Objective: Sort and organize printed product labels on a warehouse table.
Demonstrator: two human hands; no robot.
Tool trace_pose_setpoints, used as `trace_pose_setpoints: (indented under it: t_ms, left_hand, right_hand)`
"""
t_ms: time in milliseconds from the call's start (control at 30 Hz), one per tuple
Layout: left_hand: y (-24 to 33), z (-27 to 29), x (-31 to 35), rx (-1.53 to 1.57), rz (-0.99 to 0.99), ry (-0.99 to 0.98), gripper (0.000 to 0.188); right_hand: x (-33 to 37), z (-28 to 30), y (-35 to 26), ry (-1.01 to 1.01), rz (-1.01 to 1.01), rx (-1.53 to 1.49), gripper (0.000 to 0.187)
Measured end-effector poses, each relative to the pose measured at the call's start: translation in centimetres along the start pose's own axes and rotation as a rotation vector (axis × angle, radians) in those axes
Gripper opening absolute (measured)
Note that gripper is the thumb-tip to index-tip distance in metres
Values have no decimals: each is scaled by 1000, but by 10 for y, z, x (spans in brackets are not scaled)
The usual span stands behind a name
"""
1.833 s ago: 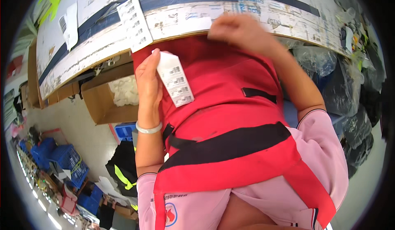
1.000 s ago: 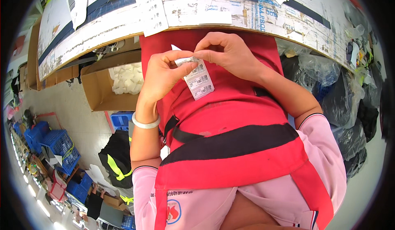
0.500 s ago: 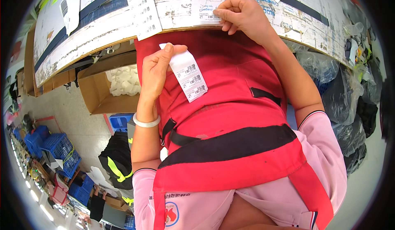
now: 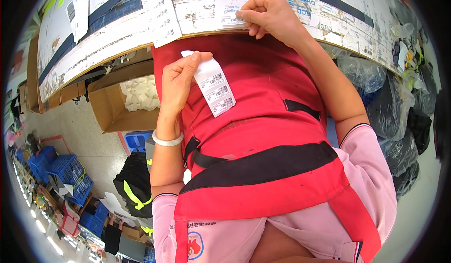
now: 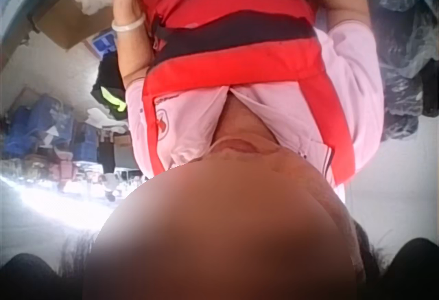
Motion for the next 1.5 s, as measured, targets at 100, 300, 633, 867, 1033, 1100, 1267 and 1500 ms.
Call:
trace_pose_setpoints:
  t_ms: [100, 300, 633, 867, 1033, 1100, 1267, 1500]
  left_hand:
    - [0, -1, 0, -3, -11, -2, 34]
    - [-3, 0, 1, -17, -6, 0, 33]
    - [-6, 0, 2, -11, 5, -9, 32]
    - [-6, -2, 2, 23, 21, 0, 32]
    - [-5, -5, 2, 79, 40, 32, 38]
    - [-6, -2, 4, 135, 64, 49, 44]
    - [6, -4, 17, 245, 24, -42, 37]
    - [3, -6, 19, 162, 93, -72, 26]
  right_hand:
    - [0, 0, 0, -1, 3, 1, 22]
    - [-2, -1, -1, 3, -1, 17, 22]
    - [-1, -3, -2, 7, -3, 35, 22]
    - [2, -5, -10, 52, 27, 160, 21]
    - [6, 5, -10, 20, 48, 133, 21]
    - [14, 15, -11, -3, 62, 19, 21]
    - [13, 124, -3, 463, 166, 38, 22]
    - [-14, 197, 48, 810, 59, 485, 29]
Point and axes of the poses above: each hand's wrist, its own x-axis away from the middle knuckle, its own z-axis out of the back of the hand, y = z × x, the point moved 9 cm from there along -x, towards the middle knuckle, and after that the axes turned 13 degrees about -z, right-handed, at the moved point
